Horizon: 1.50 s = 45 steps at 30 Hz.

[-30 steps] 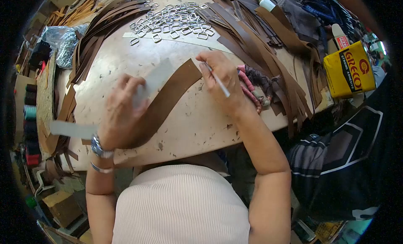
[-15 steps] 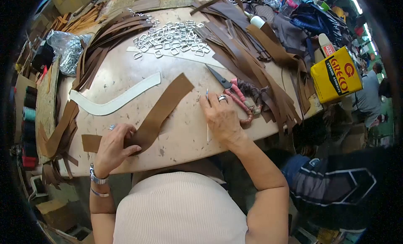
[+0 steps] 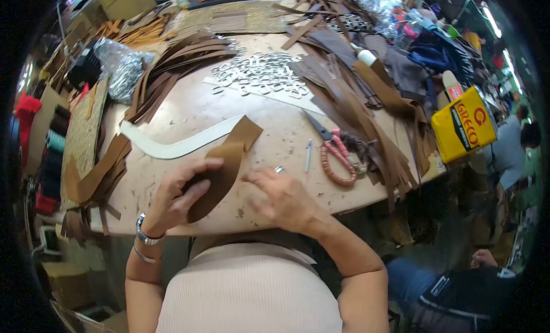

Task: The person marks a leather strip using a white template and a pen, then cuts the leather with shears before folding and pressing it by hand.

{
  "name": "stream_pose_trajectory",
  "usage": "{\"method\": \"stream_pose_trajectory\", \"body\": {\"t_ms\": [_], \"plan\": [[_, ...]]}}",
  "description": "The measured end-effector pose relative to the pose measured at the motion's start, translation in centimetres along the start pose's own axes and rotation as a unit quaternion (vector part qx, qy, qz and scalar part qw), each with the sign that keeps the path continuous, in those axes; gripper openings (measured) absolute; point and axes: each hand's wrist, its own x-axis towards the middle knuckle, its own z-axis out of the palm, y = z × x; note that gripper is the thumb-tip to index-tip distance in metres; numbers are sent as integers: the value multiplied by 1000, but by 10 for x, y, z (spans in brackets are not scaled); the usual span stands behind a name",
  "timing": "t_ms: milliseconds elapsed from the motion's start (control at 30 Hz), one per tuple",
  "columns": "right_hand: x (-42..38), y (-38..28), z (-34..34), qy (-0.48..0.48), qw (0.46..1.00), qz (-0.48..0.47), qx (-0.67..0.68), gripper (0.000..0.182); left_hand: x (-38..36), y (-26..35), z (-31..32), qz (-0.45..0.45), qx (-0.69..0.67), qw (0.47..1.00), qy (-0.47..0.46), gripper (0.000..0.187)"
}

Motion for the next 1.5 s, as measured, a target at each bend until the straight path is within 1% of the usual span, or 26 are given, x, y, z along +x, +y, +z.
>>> {"method": "stream_pose_trajectory", "body": {"t_ms": [67, 133, 200, 233, 267, 300, 333, 433, 467, 567, 633, 667, 700, 767, 833, 933, 1033, 1067, 1133, 1167, 1233, 1267, 1300, 1367, 1467, 1500], "plan": [[9, -16, 20, 1, 989, -39, 146, 47, 4, 8, 11, 24, -32, 995, 86, 35], [16, -22, 38, 17, 957, -15, 288, 50, 4, 6, 21, 38, -72, 984, 156, 35], [20, -24, 55, 28, 903, 41, 426, 53, -2, 5, 25, 16, -174, 962, 212, 35], [20, -26, 56, 5, 887, 57, 458, 52, -3, 3, 26, 8, -223, 945, 238, 34], [18, -29, 55, -18, 869, 73, 489, 51, -6, -3, 23, 14, -198, 951, 238, 36], [18, -32, 54, -41, 850, 89, 518, 51, -7, -4, 23, 14, -219, 943, 249, 37], [20, -33, 52, -48, 902, 35, 427, 47, -8, -5, 22, 15, -240, 935, 260, 37], [21, -39, 56, -47, 919, 19, 390, 41, -11, -15, 29, 18, -244, 926, 288, 41], [21, -39, 60, -22, 928, 10, 372, 30, -10, -16, 33, 12, -261, 920, 293, 42], [16, -29, 53, -122, 929, 95, 336, 29, -7, -16, 31, -16, -328, 900, 287, 46], [12, -22, 51, -179, 905, 102, 373, 29, 0, -8, 22, -27, -393, 878, 271, 48], [10, -19, 50, -204, 892, 104, 389, 29, 3, -18, 18, 9, -370, 888, 274, 51], [8, -15, 49, -194, 888, 116, 400, 28, 4, -20, 11, 13, -312, 907, 281, 52], [0, -11, 51, -177, 874, 143, 429, 26, 7, -21, -2, 20, -310, 895, 321, 56], [2, -15, 46, -126, 832, 172, 512, 26, 5, -24, -13, 31, -320, 896, 307, 56], [3, -10, 46, -87, 774, 198, 595, 27, 5, -26, -12, 34, -262, 919, 293, 62], [8, -22, 51, -88, 823, 148, 541, 29, 5, -26, -4, 52, -203, 937, 279, 62], [8, -20, 50, -121, 845, 160, 495, 29, 5, -28, -2, 57, -182, 942, 275, 62], [6, -19, 51, -126, 856, 169, 472, 27, 6, -27, -2, 48, -125, 947, 290, 62], [5, -18, 53, -133, 860, 171, 461, 26, 9, -29, -5, 52, -138, 942, 300, 62], [-1, -14, 59, -98, 859, 180, 468, 26, 13, -34, -14, 57, -156, 930, 328, 61], [-3, -12, 60, -85, 858, 182, 472, 26, 13, -32, -17, 17, -192, 919, 344, 61], [-4, -10, 60, -84, 868, 179, 455, 25, 14, -40, -21, 37, -148, 925, 347, 62], [-4, -9, 63, -69, 861, 173, 473, 25, 16, -42, -20, 17, -188, 911, 367, 58], [-3, -10, 66, -81, 867, 166, 463, 25, 16, -48, -14, 36, -216, 894, 392, 53], [-7, -9, 63, -70, 871, 171, 455, 25, 15, -44, -16, 4, -243, 887, 393, 50]]}}
